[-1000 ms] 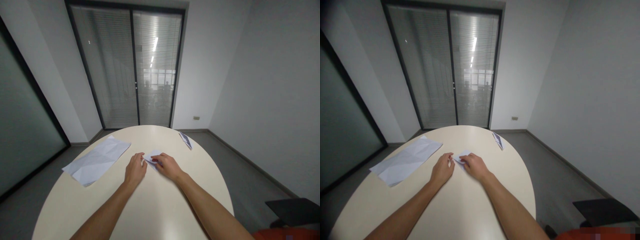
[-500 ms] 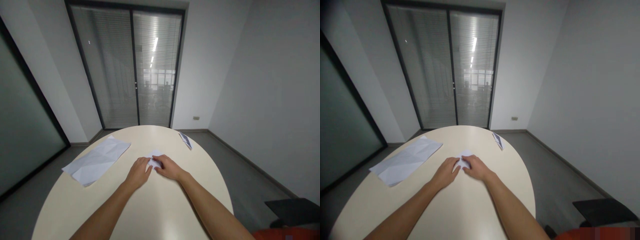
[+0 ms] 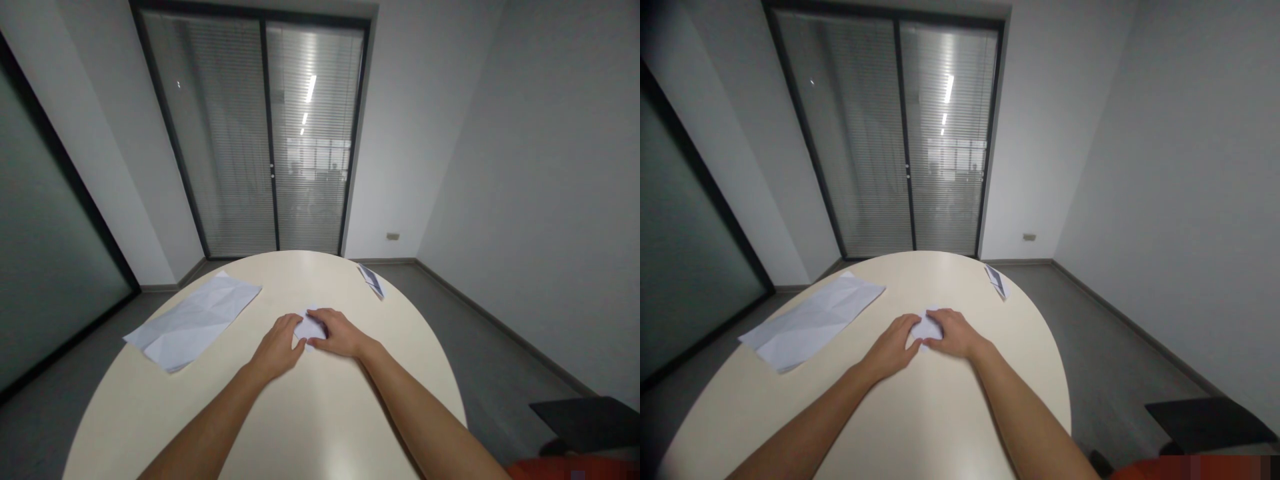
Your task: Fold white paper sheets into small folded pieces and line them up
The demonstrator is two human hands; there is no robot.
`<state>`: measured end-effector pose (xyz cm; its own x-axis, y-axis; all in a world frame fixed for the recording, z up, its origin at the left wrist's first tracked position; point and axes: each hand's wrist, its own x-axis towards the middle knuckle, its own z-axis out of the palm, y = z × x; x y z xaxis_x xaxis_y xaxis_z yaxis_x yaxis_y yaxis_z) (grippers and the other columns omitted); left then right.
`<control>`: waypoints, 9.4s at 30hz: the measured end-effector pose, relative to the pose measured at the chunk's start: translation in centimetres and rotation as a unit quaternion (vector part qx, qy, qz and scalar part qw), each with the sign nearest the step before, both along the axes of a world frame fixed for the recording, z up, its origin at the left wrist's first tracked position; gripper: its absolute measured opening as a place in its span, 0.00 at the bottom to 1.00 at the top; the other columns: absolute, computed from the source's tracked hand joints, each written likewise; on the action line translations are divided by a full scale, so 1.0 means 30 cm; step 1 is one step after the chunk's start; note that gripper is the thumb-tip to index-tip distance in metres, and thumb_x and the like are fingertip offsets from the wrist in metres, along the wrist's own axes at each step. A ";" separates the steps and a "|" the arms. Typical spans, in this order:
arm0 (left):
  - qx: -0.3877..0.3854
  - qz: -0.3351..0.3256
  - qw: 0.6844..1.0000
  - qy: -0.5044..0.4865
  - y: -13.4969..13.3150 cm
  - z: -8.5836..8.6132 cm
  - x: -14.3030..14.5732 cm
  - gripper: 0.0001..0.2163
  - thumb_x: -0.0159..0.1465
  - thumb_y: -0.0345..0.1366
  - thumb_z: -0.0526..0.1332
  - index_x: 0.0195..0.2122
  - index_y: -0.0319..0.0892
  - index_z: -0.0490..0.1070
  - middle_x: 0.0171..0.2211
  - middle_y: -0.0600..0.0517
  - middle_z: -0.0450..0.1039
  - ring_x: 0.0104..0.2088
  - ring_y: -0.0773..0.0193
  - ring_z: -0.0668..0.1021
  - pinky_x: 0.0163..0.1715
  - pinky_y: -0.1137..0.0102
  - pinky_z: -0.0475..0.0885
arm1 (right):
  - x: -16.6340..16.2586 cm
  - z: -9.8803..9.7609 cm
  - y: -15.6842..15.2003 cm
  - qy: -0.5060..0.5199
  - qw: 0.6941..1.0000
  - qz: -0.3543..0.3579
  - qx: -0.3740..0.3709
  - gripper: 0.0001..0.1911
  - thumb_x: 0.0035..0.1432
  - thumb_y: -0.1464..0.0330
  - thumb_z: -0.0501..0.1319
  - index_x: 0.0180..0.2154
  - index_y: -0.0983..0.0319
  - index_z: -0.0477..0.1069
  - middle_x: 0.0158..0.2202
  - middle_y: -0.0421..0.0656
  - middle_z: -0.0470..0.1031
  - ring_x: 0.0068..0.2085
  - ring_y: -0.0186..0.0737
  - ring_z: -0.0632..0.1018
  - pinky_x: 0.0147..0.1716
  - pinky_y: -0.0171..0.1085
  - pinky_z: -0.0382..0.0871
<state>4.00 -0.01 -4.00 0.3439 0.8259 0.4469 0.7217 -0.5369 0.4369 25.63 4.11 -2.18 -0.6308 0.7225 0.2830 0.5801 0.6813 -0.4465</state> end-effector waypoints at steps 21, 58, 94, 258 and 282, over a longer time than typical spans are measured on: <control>0.009 -0.014 0.998 0.066 0.002 0.008 -0.006 0.16 0.66 0.34 0.58 0.54 0.44 0.73 0.57 0.44 0.71 0.58 0.53 0.70 0.61 0.55 0.66 | -0.045 -0.018 0.074 -0.030 0.990 -0.137 0.034 0.18 0.66 0.61 0.57 0.55 0.55 0.74 0.56 0.43 0.76 0.56 0.48 0.72 0.56 0.47 0.62; 0.009 0.021 0.997 0.076 0.000 0.031 -0.003 0.12 0.66 0.37 0.59 0.48 0.45 0.78 0.50 0.46 0.75 0.52 0.52 0.73 0.55 0.56 0.70 | 0.012 0.032 -0.019 -0.056 0.998 -0.014 0.038 0.33 0.54 0.50 0.67 0.57 0.60 0.72 0.51 0.52 0.74 0.51 0.52 0.73 0.54 0.48 0.64; 0.008 -0.084 0.994 0.066 0.002 0.050 -0.032 0.11 0.70 0.35 0.56 0.47 0.47 0.77 0.49 0.49 0.78 0.52 0.59 0.76 0.55 0.63 0.70 | 0.082 0.062 0.002 0.063 0.992 0.069 -0.082 0.12 0.61 0.61 0.63 0.38 0.59 0.82 0.40 0.44 0.82 0.39 0.42 0.79 0.39 0.37 0.70; 0.012 -0.065 0.989 0.133 -0.022 0.070 -0.010 0.18 0.65 0.39 0.61 0.55 0.45 0.70 0.57 0.47 0.73 0.55 0.52 0.73 0.57 0.55 0.68 | 0.066 -0.034 0.051 0.163 0.972 -0.124 -0.119 0.09 0.55 0.63 0.65 0.35 0.61 0.70 0.29 0.38 0.72 0.30 0.35 0.71 0.30 0.35 0.61; -0.022 0.082 0.985 -0.152 0.029 0.074 -0.001 0.08 0.66 0.37 0.57 0.38 0.43 0.75 0.35 0.50 0.78 0.36 0.60 0.77 0.41 0.66 0.70 | 0.006 0.004 0.015 0.285 0.925 -0.017 -0.252 0.31 0.49 0.60 0.72 0.53 0.61 0.69 0.37 0.41 0.75 0.35 0.37 0.74 0.35 0.36 0.68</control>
